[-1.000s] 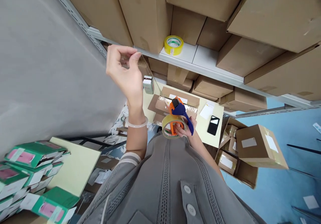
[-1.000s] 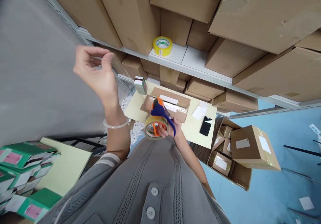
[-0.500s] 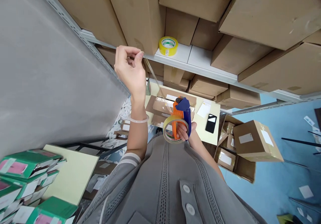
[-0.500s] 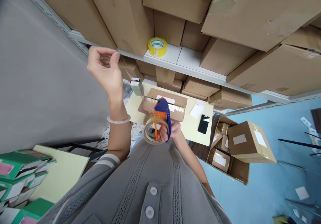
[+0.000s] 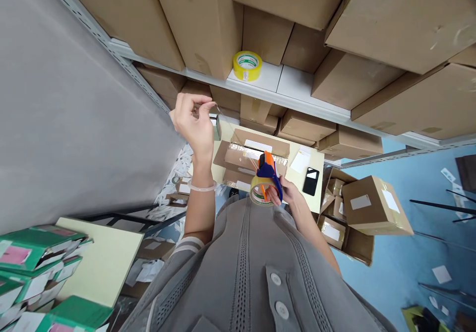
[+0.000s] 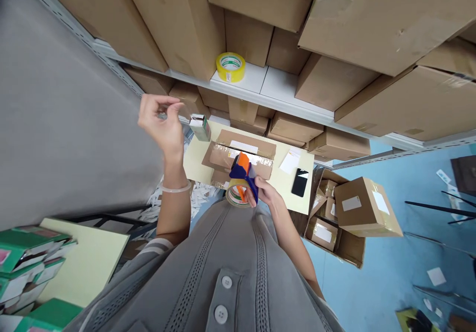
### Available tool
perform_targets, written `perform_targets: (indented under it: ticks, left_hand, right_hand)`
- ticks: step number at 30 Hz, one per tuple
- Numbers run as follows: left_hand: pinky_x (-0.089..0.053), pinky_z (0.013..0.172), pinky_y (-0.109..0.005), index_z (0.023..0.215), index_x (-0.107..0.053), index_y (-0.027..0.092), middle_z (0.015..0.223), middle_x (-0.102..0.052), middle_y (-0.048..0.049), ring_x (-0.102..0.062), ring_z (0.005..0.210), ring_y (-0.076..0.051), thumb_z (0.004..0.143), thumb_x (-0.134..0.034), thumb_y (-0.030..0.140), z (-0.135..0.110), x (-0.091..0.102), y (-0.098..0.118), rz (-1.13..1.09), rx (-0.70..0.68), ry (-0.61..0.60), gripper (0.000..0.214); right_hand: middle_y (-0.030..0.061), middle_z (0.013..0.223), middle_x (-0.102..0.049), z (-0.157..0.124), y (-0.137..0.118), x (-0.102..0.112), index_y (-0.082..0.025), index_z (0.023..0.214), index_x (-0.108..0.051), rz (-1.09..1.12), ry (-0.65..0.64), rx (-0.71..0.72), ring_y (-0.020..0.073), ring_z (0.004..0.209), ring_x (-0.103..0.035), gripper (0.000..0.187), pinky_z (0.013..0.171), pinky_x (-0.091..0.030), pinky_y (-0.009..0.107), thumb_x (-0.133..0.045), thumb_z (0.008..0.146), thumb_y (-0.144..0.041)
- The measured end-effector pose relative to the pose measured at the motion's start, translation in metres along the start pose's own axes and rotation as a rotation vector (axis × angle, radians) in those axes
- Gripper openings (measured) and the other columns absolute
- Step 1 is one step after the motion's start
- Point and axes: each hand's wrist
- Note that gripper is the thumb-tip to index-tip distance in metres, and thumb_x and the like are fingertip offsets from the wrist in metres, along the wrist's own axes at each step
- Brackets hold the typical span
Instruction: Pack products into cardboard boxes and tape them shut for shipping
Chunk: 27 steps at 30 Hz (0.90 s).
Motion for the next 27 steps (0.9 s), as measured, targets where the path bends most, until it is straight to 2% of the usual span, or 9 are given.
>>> perform_targets:
  ticks: [4,6,8,10,13,15,16,22,27]
  left_hand:
    - [-0.041,0.099,-0.042,0.09,-0.06,0.018,0.094,-0.056,0.0013,-0.062,0.1,-0.017,0.097,-0.054,0.028,-0.011,0.007,-0.01,0.078,0.033,0.092,0.013]
    - [-0.043,0.095,-0.039,0.086,-0.061,0.02,0.09,-0.058,0.0018,-0.062,0.093,-0.016,0.096,-0.056,0.029,-0.014,0.014,-0.017,0.097,0.063,0.158,0.014]
    - [-0.044,0.091,-0.038,0.081,-0.061,0.021,0.085,-0.061,0.0022,-0.062,0.086,-0.016,0.094,-0.058,0.029,-0.021,0.02,-0.03,0.114,0.063,0.144,0.016]
    - [-0.043,0.091,-0.039,0.077,-0.062,0.022,0.081,-0.065,0.0019,-0.062,0.084,-0.017,0.094,-0.06,0.029,-0.033,0.023,-0.051,0.127,0.017,-0.001,0.018]
    - [-0.041,0.093,-0.039,0.076,-0.064,0.023,0.082,-0.07,0.0008,-0.064,0.086,-0.018,0.095,-0.058,0.029,-0.062,0.018,-0.091,0.07,-0.118,-0.358,0.021]
    - [-0.042,0.09,-0.038,0.08,-0.066,0.024,0.092,-0.073,-0.0008,-0.066,0.093,-0.019,0.096,-0.056,0.027,-0.082,0.009,-0.116,0.002,-0.183,-0.557,0.02]
    - [-0.042,0.089,-0.038,0.083,-0.067,0.024,0.096,-0.073,-0.0023,-0.066,0.097,-0.019,0.097,-0.054,0.027,-0.091,0.004,-0.126,-0.004,-0.203,-0.596,0.019]
    - [-0.04,0.085,-0.041,0.086,-0.069,0.025,0.092,-0.071,-0.0072,-0.063,0.086,-0.022,0.099,-0.048,0.024,-0.11,-0.018,-0.159,0.156,-0.378,-0.545,0.025]
    - [-0.038,0.088,-0.043,0.081,-0.067,0.023,0.092,-0.069,-0.0096,-0.061,0.088,-0.023,0.1,-0.045,0.027,-0.112,-0.032,-0.179,0.179,-0.257,-0.577,0.029]
  right_hand:
    - [0.0048,0.049,-0.063,-0.02,-0.026,0.014,-0.021,0.058,-0.065,-0.185,-0.013,-0.102,0.0201,0.051,-0.06,0.061,0.06,-0.051,0.034,-0.058,0.077,-0.078]
    - [0.0041,0.051,-0.065,-0.033,-0.042,0.023,-0.017,0.061,-0.068,-0.302,0.027,-0.192,0.0177,0.051,-0.062,0.057,0.061,-0.052,0.03,-0.064,0.077,-0.072]
    - [0.0032,0.052,-0.066,-0.048,-0.06,0.032,-0.015,0.064,-0.069,-0.381,0.097,-0.289,0.0159,0.049,-0.062,0.056,0.059,-0.052,0.028,-0.067,0.076,-0.069]
    - [0.0038,0.054,-0.068,-0.061,-0.079,0.042,-0.014,0.067,-0.07,-0.453,0.182,-0.383,0.016,0.047,-0.062,0.055,0.053,-0.051,0.026,-0.071,0.072,-0.069]
    - [0.004,0.054,-0.067,-0.07,-0.108,0.054,-0.015,0.065,-0.069,-0.602,0.32,-0.463,0.0161,0.046,-0.061,0.051,0.047,-0.049,0.026,-0.079,0.065,-0.066]
    - [0.0029,0.056,-0.067,-0.065,-0.126,0.06,-0.017,0.066,-0.069,-0.71,0.368,-0.503,0.016,0.047,-0.06,0.05,0.045,-0.047,0.025,-0.08,0.063,-0.065]
    - [0.0022,0.058,-0.067,-0.059,-0.134,0.064,-0.018,0.067,-0.07,-0.768,0.374,-0.517,0.016,0.049,-0.06,0.05,0.046,-0.046,0.025,-0.08,0.062,-0.066]
    - [0.0024,0.055,-0.063,-0.013,-0.167,0.079,-0.018,0.056,-0.066,-1.136,0.392,-0.617,0.0164,0.054,-0.058,0.058,0.051,-0.042,0.026,-0.075,0.059,-0.075]
    - [0.0031,0.057,-0.063,0.007,-0.176,0.076,-0.017,0.06,-0.067,-1.141,0.358,-0.615,0.016,0.054,-0.057,0.062,0.05,-0.039,0.026,-0.072,0.06,-0.079]
Point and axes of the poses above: each hand's wrist, its own z-axis towards the middle knuckle, its own x-axis out of the back of the hand, y = z × x
